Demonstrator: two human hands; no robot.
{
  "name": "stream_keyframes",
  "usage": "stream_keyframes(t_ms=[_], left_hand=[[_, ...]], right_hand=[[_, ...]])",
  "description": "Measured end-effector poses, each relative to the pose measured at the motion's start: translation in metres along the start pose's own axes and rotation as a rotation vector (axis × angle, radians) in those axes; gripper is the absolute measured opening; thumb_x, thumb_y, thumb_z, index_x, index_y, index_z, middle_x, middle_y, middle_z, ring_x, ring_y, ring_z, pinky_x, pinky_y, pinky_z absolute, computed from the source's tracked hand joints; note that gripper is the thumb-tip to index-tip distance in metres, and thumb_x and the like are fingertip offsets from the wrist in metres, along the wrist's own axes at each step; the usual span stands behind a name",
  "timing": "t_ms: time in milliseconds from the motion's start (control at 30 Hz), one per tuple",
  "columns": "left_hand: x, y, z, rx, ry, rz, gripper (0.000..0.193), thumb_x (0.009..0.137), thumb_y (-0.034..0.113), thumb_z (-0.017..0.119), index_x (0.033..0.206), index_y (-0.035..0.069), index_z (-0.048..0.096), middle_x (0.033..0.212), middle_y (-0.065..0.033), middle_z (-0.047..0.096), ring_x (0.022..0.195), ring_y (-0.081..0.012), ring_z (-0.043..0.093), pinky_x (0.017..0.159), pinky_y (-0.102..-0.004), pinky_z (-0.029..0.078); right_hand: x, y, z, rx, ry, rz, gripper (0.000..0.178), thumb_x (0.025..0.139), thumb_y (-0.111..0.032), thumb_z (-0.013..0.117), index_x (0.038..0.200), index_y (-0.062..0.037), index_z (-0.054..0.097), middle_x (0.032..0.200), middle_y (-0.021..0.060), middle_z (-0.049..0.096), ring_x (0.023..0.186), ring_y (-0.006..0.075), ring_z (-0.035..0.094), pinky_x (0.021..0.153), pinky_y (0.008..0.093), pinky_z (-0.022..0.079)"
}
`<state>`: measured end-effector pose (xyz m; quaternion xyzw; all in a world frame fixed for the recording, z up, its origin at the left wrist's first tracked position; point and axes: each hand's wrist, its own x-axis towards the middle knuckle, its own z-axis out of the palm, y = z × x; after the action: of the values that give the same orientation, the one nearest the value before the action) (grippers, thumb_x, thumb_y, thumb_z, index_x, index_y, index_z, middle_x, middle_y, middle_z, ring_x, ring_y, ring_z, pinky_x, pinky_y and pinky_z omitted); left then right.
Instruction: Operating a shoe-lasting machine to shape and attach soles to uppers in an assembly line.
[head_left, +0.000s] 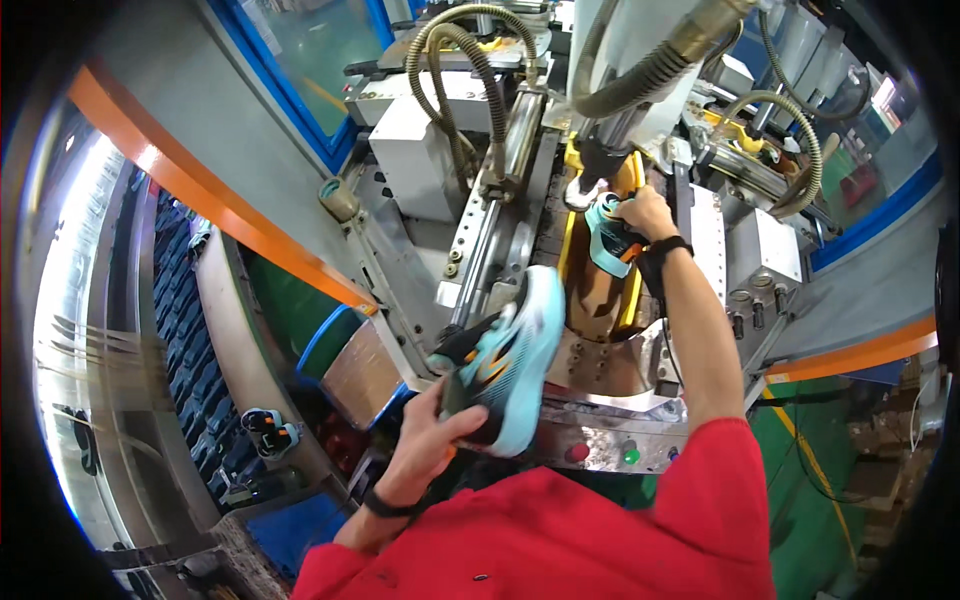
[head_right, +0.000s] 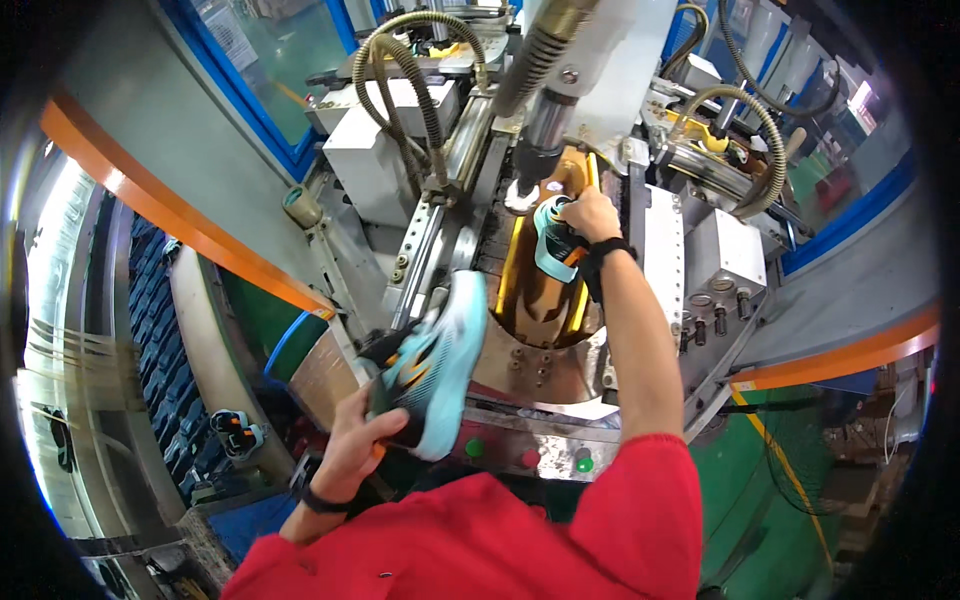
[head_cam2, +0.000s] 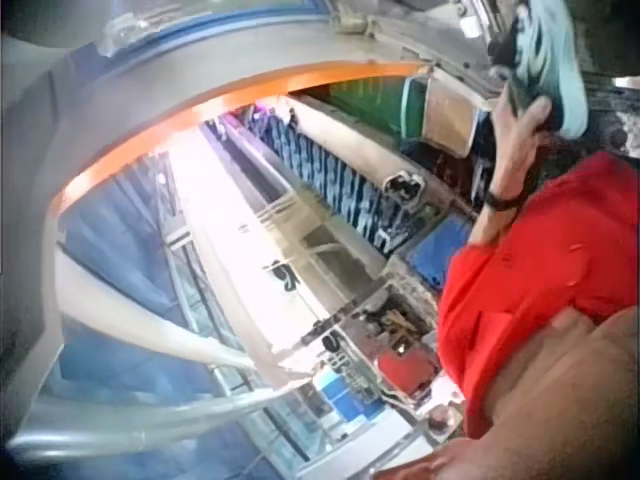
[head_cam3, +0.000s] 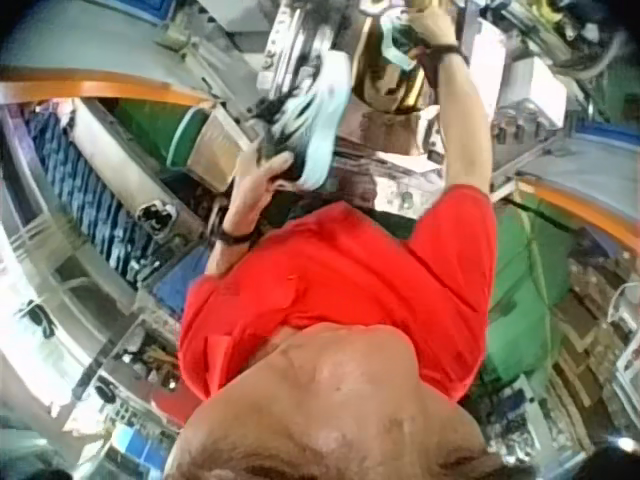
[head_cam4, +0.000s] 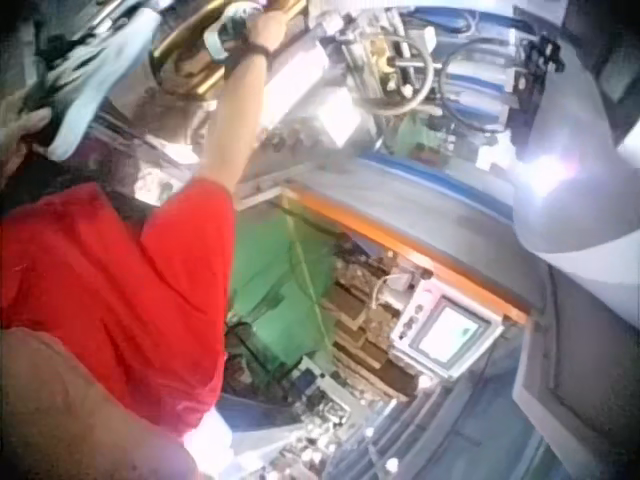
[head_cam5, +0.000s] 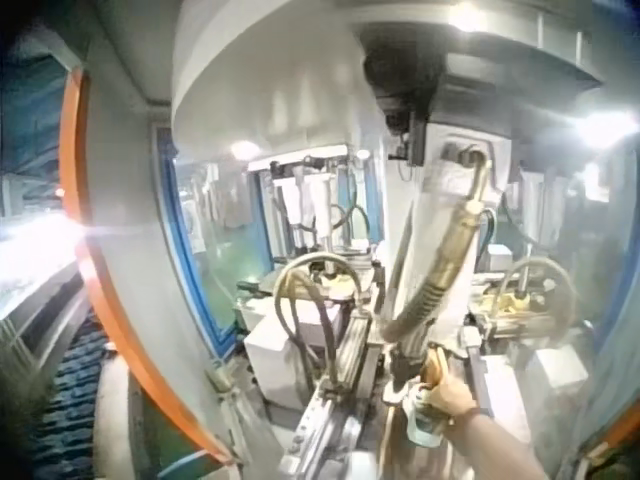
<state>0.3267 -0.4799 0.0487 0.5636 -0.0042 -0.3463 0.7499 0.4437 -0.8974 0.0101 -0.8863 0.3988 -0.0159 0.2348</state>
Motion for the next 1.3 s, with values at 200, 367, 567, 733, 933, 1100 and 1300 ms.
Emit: stream_keyframes(t_ms=[200, 367, 567, 733, 933, 1100, 1300], left_hand=[[-0.092, -0.007, -0.055, -0.048, 0.39, 0.186, 0.052, 0.079, 0.007, 0.071, 0.126, -0.007, 0.053, 0.114, -0.0102, 0.063, 0.099, -0.0181, 0.064, 0.092, -0.0315, 0.05], [-0.124, -0.05, -0.079, -0.25, 0.601, 0.295, 0.044, 0.085, 0.006, 0.068, 0.125, -0.006, 0.054, 0.108, -0.0112, 0.066, 0.092, -0.0194, 0.068, 0.08, -0.0327, 0.057], [-0.137, -0.074, -0.072, -0.287, 0.708, 0.245, 0.03, 0.088, 0.006, 0.064, 0.116, -0.004, 0.058, 0.102, -0.0102, 0.068, 0.086, -0.0205, 0.07, 0.073, -0.0328, 0.059], [-0.121, -0.067, -0.034, -0.257, 0.749, 0.164, 0.016, 0.088, 0.016, 0.067, 0.099, 0.005, 0.063, 0.085, -0.0044, 0.067, 0.064, -0.015, 0.063, 0.045, -0.0225, 0.043], [-0.14, -0.079, -0.029, -0.286, 0.623, 0.123, 0.025, 0.089, 0.011, 0.065, 0.112, 0.0, 0.061, 0.097, -0.0069, 0.069, 0.081, -0.0163, 0.068, 0.063, -0.0286, 0.055], [-0.144, -0.087, -0.028, -0.328, 0.661, 0.192, 0.027, 0.089, 0.012, 0.065, 0.113, 0.0, 0.06, 0.099, -0.0075, 0.069, 0.081, -0.0169, 0.069, 0.065, -0.0292, 0.056], [-0.145, -0.092, -0.03, -0.358, 0.67, 0.208, 0.029, 0.09, 0.011, 0.063, 0.115, -0.003, 0.059, 0.102, -0.0098, 0.068, 0.087, -0.0213, 0.07, 0.07, -0.0335, 0.058]], right_hand=[[0.028, -0.001, 0.116, -0.131, 0.42, -0.151, 0.028, 0.084, -0.018, 0.058, 0.099, 0.0022, 0.048, 0.083, 0.0222, 0.07, 0.077, 0.0371, 0.07, 0.066, 0.045, 0.058], [0.008, 0.006, 0.101, -0.123, 0.231, -0.128, 0.043, 0.082, -0.02, 0.064, 0.114, 0.0, 0.044, 0.11, 0.0271, 0.061, 0.098, 0.0402, 0.066, 0.079, 0.0522, 0.054], [-0.24, -0.006, 0.051, 0.232, 0.112, -0.765, 0.024, 0.077, -0.003, 0.061, 0.1, -0.0019, 0.061, 0.099, 0.0195, 0.064, 0.09, 0.0371, 0.062, 0.077, 0.0439, 0.052], [-0.326, 0.049, 0.202, 0.317, -0.064, -0.898, 0.03, 0.079, -0.011, 0.063, 0.109, -0.0061, 0.058, 0.101, 0.0106, 0.057, 0.094, 0.0298, 0.059, 0.072, 0.0402, 0.055], [-0.318, 0.097, 0.285, 0.199, -0.179, -0.914, 0.032, 0.084, -0.013, 0.06, 0.114, -0.006, 0.055, 0.109, 0.0123, 0.053, 0.093, 0.0325, 0.059, 0.068, 0.0388, 0.055], [-0.302, 0.045, 0.16, 0.669, -0.025, -0.979, 0.025, 0.078, -0.003, 0.066, 0.102, -0.0058, 0.061, 0.092, 0.0121, 0.058, 0.077, 0.0323, 0.061, 0.065, 0.0385, 0.052], [-0.097, -0.068, -0.125, 0.727, 1.236, -0.949, 0.049, 0.083, -0.014, 0.074, 0.126, -0.0052, 0.053, 0.088, 0.0062, 0.068, 0.084, 0.0169, 0.065, 0.069, 0.031, 0.052]])
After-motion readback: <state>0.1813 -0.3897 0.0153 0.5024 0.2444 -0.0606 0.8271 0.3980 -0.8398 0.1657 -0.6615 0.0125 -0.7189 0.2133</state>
